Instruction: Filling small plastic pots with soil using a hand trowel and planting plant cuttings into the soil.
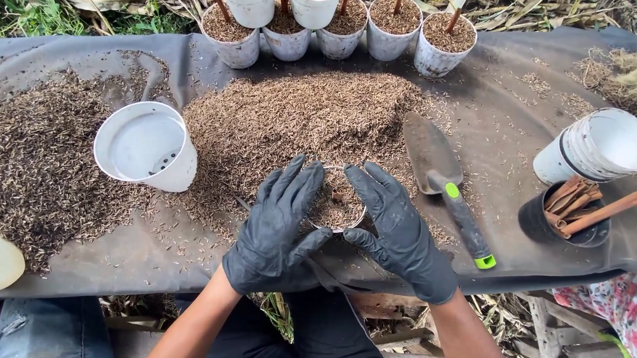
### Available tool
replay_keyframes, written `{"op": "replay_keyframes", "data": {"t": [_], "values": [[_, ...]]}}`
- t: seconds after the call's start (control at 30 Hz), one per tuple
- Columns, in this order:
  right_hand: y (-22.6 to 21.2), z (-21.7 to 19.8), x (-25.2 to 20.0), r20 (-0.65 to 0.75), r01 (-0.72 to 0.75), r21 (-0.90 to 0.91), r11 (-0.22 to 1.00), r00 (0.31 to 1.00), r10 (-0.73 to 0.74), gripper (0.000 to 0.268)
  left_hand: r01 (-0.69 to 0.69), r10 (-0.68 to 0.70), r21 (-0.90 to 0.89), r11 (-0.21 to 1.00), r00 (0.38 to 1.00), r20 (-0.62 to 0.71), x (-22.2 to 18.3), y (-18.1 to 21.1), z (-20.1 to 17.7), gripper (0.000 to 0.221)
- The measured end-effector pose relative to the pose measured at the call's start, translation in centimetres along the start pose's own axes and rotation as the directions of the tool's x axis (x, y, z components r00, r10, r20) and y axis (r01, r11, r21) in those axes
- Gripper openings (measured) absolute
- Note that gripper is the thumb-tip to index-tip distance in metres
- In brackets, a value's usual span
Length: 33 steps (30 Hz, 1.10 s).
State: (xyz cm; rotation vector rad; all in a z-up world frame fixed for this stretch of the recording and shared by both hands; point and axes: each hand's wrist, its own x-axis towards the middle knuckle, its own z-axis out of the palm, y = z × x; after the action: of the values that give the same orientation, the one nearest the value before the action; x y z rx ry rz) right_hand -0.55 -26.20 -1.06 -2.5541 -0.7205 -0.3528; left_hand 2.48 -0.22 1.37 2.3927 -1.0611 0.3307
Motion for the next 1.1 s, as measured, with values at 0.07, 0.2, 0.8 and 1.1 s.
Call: {"op": "replay_keyframes", "data": {"t": [0.07,0.2,0.8,1.1], "values": [[-0.9,-1.2,0.1,-0.013,0.009,-0.066,0.998,1.000,-0.010,0.088,-0.003,0.003,0.036,0.999,1.000,0.000,-0.4,0.6,-0.7,0.085],[-1.6,-1.5,0.0,-0.034,0.056,-0.176,0.983,0.997,-0.063,0.089,-0.003,0.005,0.113,0.994,1.000,-0.010,-0.7,1.5,-1.6,0.076],[-2.3,0.3,-2.1,-0.278,0.022,-0.160,0.987,0.958,-0.066,0.060,-0.124,0.153,0.094,0.988,0.875,-0.459,-1.8,0.7,0.6,0.024],[-1.8,0.7,-2.2,-0.285,0.048,-0.157,0.986,0.954,-0.092,0.030,-0.187,0.206,0.087,0.978,0.867,-0.453,-1.2,1.1,0.1,0.017]]}}
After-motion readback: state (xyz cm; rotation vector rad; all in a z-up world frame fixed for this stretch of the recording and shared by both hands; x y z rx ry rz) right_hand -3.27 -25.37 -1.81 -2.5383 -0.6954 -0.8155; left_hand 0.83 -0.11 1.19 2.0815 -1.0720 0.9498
